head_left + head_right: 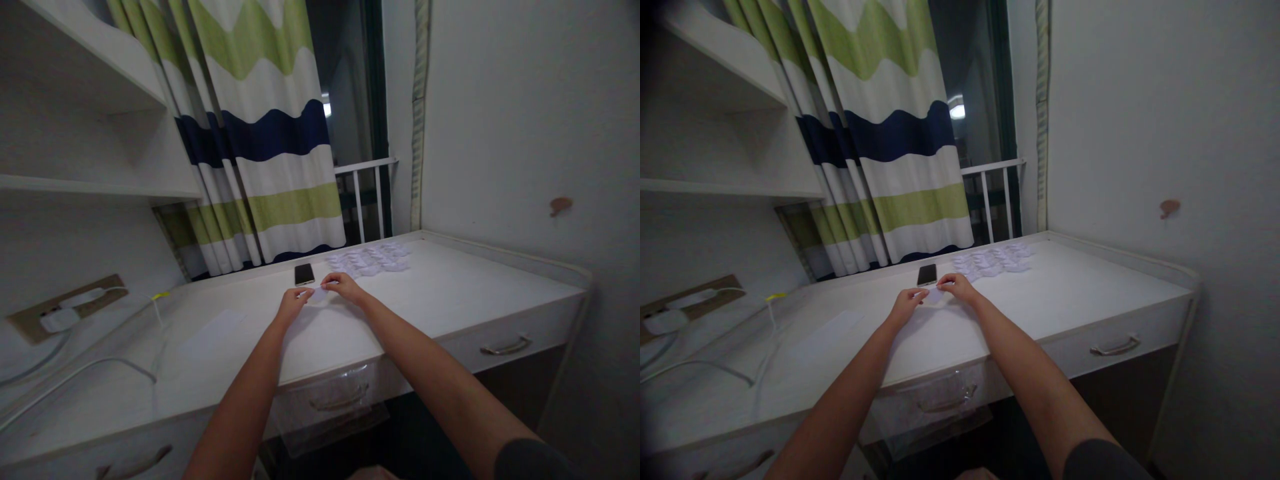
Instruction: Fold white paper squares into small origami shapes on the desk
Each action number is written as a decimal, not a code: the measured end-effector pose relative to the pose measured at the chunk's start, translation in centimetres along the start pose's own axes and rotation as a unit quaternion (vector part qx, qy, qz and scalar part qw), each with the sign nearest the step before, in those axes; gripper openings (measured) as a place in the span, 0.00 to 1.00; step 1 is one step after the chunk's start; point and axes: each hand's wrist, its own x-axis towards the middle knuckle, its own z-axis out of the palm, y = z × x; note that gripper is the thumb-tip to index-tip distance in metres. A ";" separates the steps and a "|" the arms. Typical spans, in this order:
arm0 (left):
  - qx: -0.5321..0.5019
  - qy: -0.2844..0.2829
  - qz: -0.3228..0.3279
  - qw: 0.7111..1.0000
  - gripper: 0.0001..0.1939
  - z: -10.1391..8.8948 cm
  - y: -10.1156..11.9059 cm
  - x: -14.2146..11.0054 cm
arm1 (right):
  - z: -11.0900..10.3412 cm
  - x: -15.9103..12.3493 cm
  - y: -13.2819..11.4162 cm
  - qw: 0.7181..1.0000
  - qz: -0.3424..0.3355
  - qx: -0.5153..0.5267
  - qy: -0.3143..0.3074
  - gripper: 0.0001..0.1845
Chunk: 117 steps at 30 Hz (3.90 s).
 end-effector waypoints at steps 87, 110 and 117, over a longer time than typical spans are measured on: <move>-0.032 0.056 -0.001 0.998 0.15 -0.4 -0.2 0.3 | -0.3 0.5 0.9 0.999 0.034 0.030 0.030 0.14; 0.116 0.073 0.084 0.987 0.09 0.2 0.1 -0.4 | 1.5 0.3 0.7 0.996 0.043 0.082 -0.017 0.17; 0.095 0.028 0.086 0.991 0.09 0.8 0.4 -0.5 | 1.5 0.1 0.7 0.996 0.046 0.071 -0.042 0.15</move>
